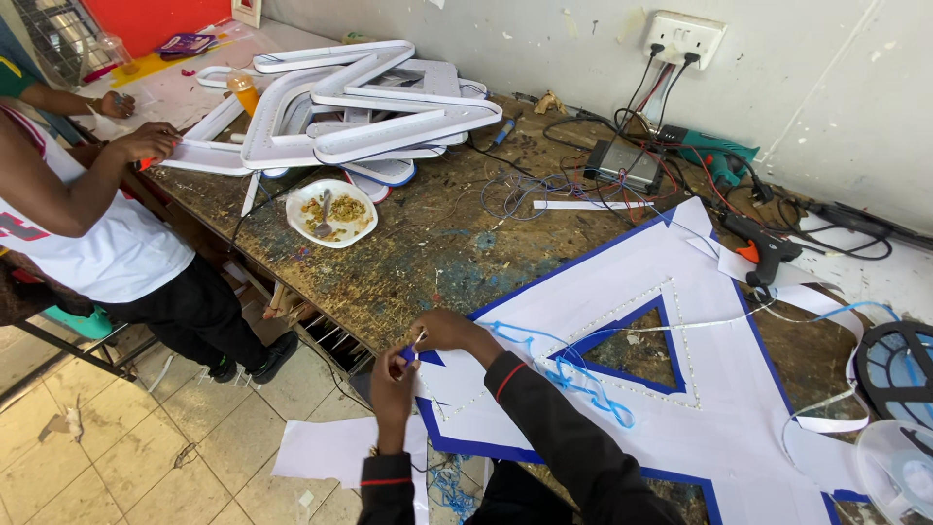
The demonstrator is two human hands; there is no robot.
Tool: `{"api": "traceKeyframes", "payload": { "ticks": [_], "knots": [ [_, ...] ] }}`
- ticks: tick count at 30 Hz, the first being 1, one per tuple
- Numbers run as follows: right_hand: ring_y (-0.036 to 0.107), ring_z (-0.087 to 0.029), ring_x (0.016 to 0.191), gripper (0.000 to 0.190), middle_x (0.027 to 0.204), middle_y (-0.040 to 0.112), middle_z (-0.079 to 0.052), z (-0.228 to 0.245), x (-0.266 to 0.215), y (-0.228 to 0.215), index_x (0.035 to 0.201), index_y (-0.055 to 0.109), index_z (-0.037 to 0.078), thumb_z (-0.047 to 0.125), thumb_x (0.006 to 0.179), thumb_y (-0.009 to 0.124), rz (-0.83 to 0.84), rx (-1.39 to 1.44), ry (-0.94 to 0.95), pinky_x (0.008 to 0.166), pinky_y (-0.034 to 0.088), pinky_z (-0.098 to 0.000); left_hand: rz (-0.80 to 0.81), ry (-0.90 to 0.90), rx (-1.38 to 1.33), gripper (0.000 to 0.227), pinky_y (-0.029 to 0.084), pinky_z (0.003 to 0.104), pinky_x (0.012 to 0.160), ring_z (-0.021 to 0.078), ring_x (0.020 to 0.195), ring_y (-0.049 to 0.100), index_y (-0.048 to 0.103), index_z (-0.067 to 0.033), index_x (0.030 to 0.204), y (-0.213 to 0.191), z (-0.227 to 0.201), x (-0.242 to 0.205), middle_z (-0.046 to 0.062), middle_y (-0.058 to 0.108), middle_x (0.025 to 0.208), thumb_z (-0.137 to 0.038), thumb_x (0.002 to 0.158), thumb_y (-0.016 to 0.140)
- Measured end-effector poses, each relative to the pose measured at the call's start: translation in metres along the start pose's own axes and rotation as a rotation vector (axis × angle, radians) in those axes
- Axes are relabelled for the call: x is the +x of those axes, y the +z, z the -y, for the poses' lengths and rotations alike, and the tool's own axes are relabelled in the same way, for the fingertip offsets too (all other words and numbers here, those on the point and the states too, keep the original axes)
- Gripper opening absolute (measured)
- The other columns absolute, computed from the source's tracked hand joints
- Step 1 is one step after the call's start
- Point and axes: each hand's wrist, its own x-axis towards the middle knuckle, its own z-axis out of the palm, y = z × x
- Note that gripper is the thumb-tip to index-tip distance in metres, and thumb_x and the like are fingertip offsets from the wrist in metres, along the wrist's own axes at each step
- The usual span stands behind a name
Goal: The person arranges a blue LED strip along the edges of a large white letter 'A' on a workbench. They then pick up a cardboard template, move it aside, and continue positioning the LED strip on the letter.
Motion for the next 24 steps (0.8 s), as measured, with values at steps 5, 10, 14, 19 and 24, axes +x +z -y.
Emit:
{"api": "traceKeyframes", "payload": {
  "ticks": [5,10,14,19,24],
  "knots": [
    [0.078,-0.022,0.089,0.025,0.105,0.085,-0.001,-0.008,0.01,0.011,0.106,0.086,0.017,0.04,0.096,0.09,-0.081,-0.101,0.082,0.073,0.056,-0.0425,-0.231,0.074,0.063,0.031,0.058,0.046,0.091,0.0282,0.109,0.07,0.076,-0.013,0.131,0.018,0.001,-0.026,0.008,0.077,0.122,-0.028,0.104,0.081],
    [0.078,-0.018,0.084,0.027,0.097,0.086,0.002,-0.009,0.008,0.021,0.096,0.088,0.02,0.047,0.097,0.088,-0.202,-0.08,0.025,0.068,0.056,-0.0396,-0.275,0.291,0.255,0.016,0.057,0.052,0.095,0.0336,0.118,0.069,0.087,-0.0099,0.112,0.019,0.001,-0.03,0.01,0.076,0.122,-0.018,0.106,0.075],
    [0.079,-0.016,0.083,0.03,0.095,0.086,0.004,-0.009,0.008,0.022,0.095,0.089,0.022,0.051,0.093,0.092,-0.242,-0.062,0.047,0.067,0.056,-0.0377,-0.274,0.419,0.46,0.02,0.054,0.053,0.096,0.0339,0.121,0.067,0.087,-0.0134,0.117,0.021,0.003,-0.034,0.007,0.075,0.133,-0.021,0.11,0.07],
    [0.08,-0.015,0.083,0.029,0.095,0.088,0.005,-0.009,0.012,0.021,0.094,0.092,0.022,0.05,0.089,0.093,-0.214,0.004,0.114,0.064,0.056,-0.0357,-0.22,0.579,0.728,0.032,0.047,0.055,0.111,0.0363,0.131,0.061,0.076,-0.009,0.136,0.024,0.012,-0.044,0.01,0.07,0.141,-0.02,0.109,0.066],
    [0.077,-0.009,0.077,0.022,0.088,0.087,0.011,-0.009,0.014,0.025,0.086,0.092,0.026,0.047,0.086,0.096,-0.274,0.006,0.121,0.064,0.055,-0.0321,-0.132,0.522,0.913,0.059,0.037,0.066,0.129,0.0326,0.158,0.051,0.057,-0.0096,0.165,0.03,0.024,-0.051,0.006,0.058,0.169,-0.043,0.117,0.049]
  ]
}}
